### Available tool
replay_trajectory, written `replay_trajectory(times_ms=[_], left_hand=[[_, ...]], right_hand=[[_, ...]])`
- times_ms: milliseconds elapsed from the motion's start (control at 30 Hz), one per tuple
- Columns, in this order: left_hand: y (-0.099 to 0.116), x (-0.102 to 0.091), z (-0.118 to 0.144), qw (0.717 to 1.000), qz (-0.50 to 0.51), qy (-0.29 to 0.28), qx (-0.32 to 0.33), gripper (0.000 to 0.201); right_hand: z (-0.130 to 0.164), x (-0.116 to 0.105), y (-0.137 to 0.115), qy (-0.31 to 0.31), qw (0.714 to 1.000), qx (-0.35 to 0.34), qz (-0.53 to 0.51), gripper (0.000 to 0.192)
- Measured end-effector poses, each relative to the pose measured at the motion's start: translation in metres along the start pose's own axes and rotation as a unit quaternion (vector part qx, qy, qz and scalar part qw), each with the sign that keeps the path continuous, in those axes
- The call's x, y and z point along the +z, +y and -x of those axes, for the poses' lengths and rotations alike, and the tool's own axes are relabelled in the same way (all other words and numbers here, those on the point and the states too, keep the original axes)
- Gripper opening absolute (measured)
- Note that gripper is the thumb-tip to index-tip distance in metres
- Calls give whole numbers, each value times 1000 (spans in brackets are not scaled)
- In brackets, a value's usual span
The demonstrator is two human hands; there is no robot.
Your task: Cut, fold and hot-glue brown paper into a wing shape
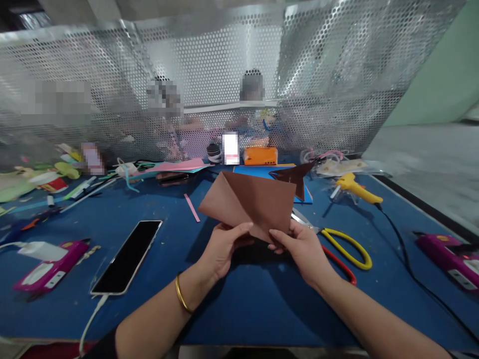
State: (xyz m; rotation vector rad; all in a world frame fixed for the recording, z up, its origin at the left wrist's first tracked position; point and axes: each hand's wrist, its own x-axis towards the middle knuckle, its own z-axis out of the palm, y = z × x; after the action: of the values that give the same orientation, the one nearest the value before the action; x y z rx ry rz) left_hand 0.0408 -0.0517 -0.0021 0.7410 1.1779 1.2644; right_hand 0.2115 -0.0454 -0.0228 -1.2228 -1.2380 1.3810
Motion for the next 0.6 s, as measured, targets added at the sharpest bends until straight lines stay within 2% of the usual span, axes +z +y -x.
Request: replay_trajectory(times_ms=[100, 200, 233, 267, 333, 367, 400, 433, 500, 600], left_hand=[[-4, 0, 1, 1000, -13, 3, -7, 34], [-4, -4, -2, 999, -22, 31, -2, 33], [-3, -6, -4, 999, -24, 42, -2, 32], [-2, -9, -6, 998, -25, 51, -5, 29], [0, -13, -10, 997, -25, 66, -13, 22], [1, -14, -11, 997, -23, 70, -17, 19], [2, -15, -12, 997, -22, 73, -21, 17], [3, -15, -13, 997, -19, 76, -23, 16], [6, -14, -12, 996, -15, 79, -27, 15], [9, -13, -12, 996, -10, 78, -31, 16]], right_hand=[[-1, -1, -1, -18, 999, -14, 36, 33], [2, -19, -3, -31, 987, -76, 136, 30], [4, -30, -3, -19, 961, -132, 243, 31], [8, -43, -1, 8, 916, -176, 359, 34], [14, -73, 4, 57, 810, -194, 550, 40], [18, -89, 7, 67, 765, -189, 611, 40], [21, -103, 11, 75, 734, -180, 651, 40], [23, -115, 15, 72, 717, -177, 671, 41], [25, -131, 20, 31, 709, -180, 681, 45], [24, -135, 21, -6, 691, -173, 702, 56]])
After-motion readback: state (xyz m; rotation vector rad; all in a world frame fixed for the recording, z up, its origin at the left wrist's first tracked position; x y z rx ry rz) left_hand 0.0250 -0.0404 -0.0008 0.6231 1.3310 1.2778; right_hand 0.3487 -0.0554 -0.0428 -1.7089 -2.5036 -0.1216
